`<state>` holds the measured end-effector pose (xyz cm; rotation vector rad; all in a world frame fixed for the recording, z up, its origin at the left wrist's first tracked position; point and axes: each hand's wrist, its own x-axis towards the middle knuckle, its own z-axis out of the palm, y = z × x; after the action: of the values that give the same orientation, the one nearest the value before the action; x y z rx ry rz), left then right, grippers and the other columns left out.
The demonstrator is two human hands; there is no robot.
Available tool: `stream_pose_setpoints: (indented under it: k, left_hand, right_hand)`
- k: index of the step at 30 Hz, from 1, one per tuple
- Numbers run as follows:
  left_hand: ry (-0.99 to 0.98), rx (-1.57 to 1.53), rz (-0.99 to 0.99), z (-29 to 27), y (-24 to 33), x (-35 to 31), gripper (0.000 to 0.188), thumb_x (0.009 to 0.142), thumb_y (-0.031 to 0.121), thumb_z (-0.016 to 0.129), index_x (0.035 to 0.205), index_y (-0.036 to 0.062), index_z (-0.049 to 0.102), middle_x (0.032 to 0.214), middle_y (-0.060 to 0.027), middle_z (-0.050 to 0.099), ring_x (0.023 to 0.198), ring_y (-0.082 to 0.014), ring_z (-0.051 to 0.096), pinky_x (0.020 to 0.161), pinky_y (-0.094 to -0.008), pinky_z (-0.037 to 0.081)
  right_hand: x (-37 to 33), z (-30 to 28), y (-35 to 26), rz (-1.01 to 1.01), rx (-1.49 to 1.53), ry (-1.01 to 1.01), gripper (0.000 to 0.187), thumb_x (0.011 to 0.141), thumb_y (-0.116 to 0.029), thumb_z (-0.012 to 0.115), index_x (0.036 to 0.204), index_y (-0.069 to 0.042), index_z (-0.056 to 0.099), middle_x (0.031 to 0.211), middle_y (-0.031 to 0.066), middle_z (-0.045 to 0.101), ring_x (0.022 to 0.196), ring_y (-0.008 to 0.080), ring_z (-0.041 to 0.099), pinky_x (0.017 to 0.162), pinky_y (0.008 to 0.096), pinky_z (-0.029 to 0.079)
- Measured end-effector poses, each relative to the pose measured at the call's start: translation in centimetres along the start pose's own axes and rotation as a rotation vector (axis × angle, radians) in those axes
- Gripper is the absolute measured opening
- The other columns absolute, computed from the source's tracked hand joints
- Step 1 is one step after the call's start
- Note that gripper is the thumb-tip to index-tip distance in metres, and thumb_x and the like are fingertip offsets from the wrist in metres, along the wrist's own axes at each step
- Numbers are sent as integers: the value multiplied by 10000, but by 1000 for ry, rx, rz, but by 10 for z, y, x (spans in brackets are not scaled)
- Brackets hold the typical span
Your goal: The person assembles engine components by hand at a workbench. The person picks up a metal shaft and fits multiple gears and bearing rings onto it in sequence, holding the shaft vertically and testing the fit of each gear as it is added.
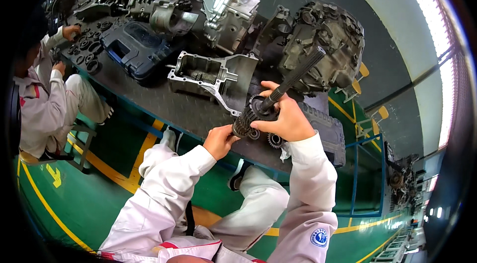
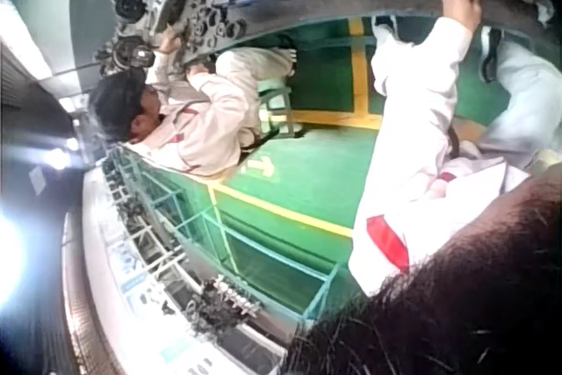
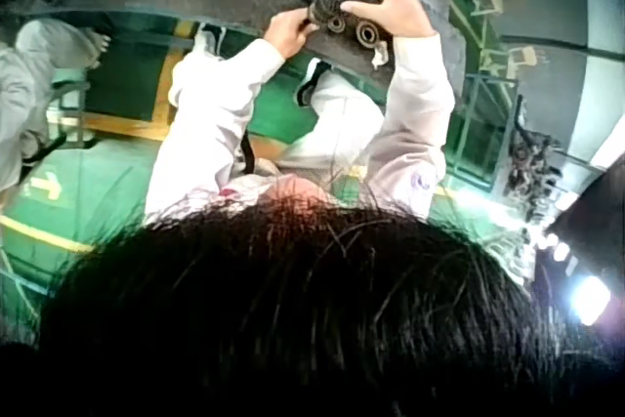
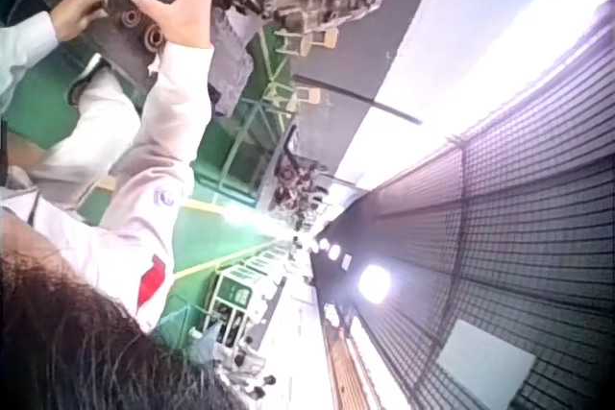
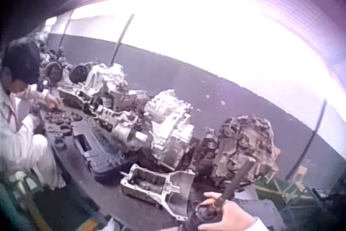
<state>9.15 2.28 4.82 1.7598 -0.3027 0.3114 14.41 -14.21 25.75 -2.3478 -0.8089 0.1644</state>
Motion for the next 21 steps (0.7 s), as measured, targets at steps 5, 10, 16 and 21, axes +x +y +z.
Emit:
stream_pose_setpoints:
  k: [5,10,16,21]
  left_hand:
    - [11,-49,8,2,1,-1,181,885,56,737,1057,27,687,941,-202,698,876,-440,666,736,-446,535]
    - [27,-47,43,1,-7,-5,185,885,29,733,1064,24,686,931,-213,700,860,-434,677,728,-420,544]
    - [-31,-73,-24,-1,-2,-5,218,879,46,726,1094,38,688,999,-216,701,948,-472,643,785,-476,542]
    - [-4,-66,17,-2,-6,-7,230,893,-4,728,1120,9,688,906,-233,706,811,-390,704,724,-389,544]
  right_hand:
    - [-6,-7,1,-41,383,201,1103,603,1,932,1514,-67,315,1224,102,663,1121,207,637,1034,377,462]
    - [-4,-40,-54,-105,268,371,1069,626,-93,953,1504,-94,345,1208,113,680,1051,192,661,1027,358,464]
    - [0,-59,-92,-231,312,534,923,684,-132,916,1450,-43,409,1223,140,687,1061,196,648,1007,322,473]
    - [7,-84,-98,-388,335,673,780,804,-164,860,1435,15,436,1312,176,625,1155,207,607,1026,337,477]
